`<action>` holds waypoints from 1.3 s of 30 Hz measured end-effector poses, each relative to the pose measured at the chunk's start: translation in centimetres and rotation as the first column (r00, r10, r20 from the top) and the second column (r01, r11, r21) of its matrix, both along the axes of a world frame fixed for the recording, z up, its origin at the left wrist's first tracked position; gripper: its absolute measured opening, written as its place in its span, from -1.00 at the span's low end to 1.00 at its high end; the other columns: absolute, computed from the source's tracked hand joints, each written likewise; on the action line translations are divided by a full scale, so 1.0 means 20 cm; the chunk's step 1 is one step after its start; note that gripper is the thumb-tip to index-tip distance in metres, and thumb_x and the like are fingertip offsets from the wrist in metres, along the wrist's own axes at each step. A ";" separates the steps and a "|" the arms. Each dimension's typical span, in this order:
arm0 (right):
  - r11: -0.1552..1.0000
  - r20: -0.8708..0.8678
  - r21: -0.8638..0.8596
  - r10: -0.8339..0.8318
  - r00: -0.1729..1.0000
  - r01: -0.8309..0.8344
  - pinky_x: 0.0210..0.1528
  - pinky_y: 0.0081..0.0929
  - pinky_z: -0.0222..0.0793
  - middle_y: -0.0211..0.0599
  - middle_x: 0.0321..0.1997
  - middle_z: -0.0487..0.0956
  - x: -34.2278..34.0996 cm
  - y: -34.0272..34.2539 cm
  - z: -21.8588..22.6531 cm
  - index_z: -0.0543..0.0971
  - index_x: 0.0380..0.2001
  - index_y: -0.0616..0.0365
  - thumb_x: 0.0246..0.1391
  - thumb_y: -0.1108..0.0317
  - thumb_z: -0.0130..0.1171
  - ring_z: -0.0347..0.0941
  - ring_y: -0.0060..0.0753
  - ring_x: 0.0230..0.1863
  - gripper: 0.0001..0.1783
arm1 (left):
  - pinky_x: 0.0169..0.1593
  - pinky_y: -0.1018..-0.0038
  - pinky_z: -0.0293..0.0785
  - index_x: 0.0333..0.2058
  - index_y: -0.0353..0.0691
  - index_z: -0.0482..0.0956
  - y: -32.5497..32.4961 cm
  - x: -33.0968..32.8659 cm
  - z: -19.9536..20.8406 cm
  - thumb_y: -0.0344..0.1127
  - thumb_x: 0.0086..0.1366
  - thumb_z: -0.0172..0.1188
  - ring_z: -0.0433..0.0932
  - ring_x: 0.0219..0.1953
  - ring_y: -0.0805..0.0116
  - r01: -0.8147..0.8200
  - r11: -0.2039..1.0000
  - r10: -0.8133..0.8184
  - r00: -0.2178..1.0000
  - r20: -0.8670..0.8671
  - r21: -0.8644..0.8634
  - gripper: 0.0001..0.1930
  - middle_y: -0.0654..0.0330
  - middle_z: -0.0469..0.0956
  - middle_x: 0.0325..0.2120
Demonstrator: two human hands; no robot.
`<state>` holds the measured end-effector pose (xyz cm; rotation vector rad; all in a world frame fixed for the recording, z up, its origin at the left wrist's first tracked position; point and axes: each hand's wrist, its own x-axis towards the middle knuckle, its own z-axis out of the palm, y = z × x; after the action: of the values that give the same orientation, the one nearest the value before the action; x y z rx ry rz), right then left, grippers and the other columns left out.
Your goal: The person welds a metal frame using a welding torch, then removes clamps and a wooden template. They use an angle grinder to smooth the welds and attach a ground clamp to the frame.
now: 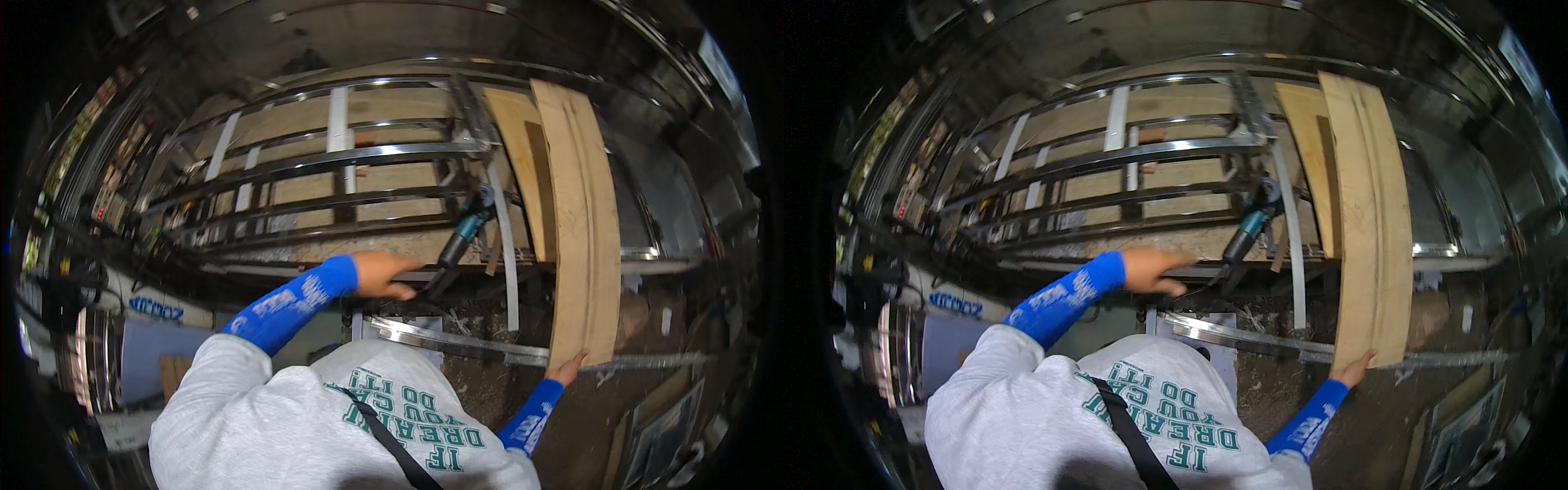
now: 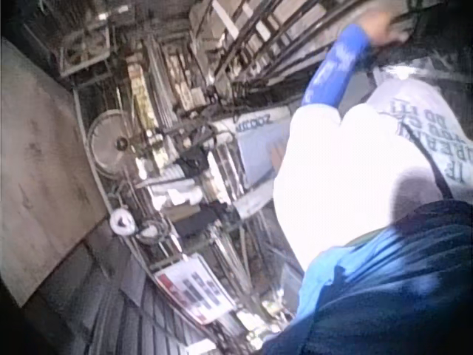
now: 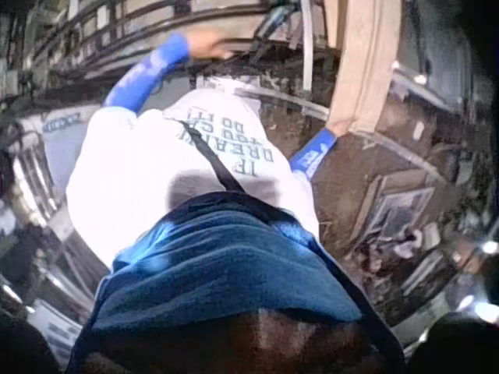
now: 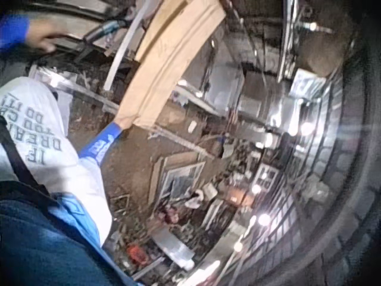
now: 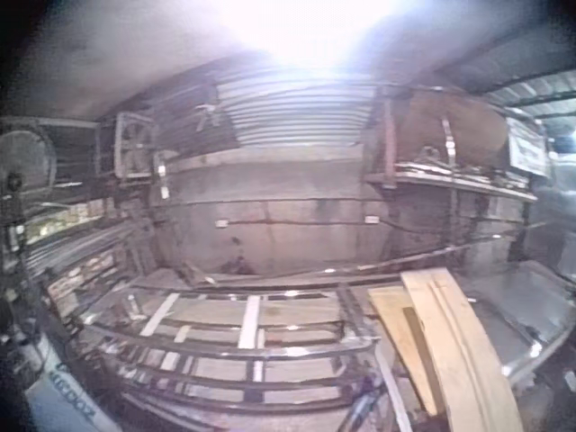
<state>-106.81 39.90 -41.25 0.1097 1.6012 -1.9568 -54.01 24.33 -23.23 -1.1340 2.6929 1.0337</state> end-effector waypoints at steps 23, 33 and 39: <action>0.612 -0.639 0.182 0.669 0.381 -0.770 -0.34 -0.43 0.44 -0.30 -0.33 0.57 0.91 -1.02 -0.04 0.61 -0.34 0.17 0.30 0.34 0.00 0.51 -0.42 -0.33 -0.77 | 0.32 0.11 0.38 0.37 -0.38 0.25 1.41 1.35 -0.44 0.18 0.34 0.22 0.45 0.25 -0.20 -0.892 0.451 0.868 0.446 0.216 0.030 -0.14 -0.25 0.45 0.22; -0.746 0.346 0.567 0.600 -0.721 -0.349 -0.30 -0.40 0.53 -0.12 -0.13 0.73 2.40 0.07 -0.58 0.61 0.12 0.14 0.18 0.01 0.35 0.69 -0.33 -0.22 -0.44 | 0.26 0.07 0.43 0.32 -0.34 0.28 1.51 2.05 -0.62 0.11 0.33 0.24 0.48 0.23 -0.15 -0.754 0.642 0.715 0.655 0.246 0.142 -0.22 -0.15 0.42 0.26; -0.363 0.279 0.646 0.931 -0.236 -0.672 -0.35 -0.28 0.52 -0.10 -0.12 0.71 2.42 0.26 -0.75 0.59 0.10 0.12 0.23 0.11 0.27 0.69 -0.24 -0.25 -0.54 | 0.19 0.04 0.48 0.28 -0.31 0.31 1.65 2.51 -0.61 0.09 0.32 0.27 0.54 0.15 -0.15 -0.760 0.635 0.698 0.642 0.318 0.141 -0.26 -0.15 0.50 0.15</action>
<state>-58.37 45.09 -56.21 -1.1383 1.5118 0.0611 -3.82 57.31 -35.33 -2.2064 1.7948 1.1659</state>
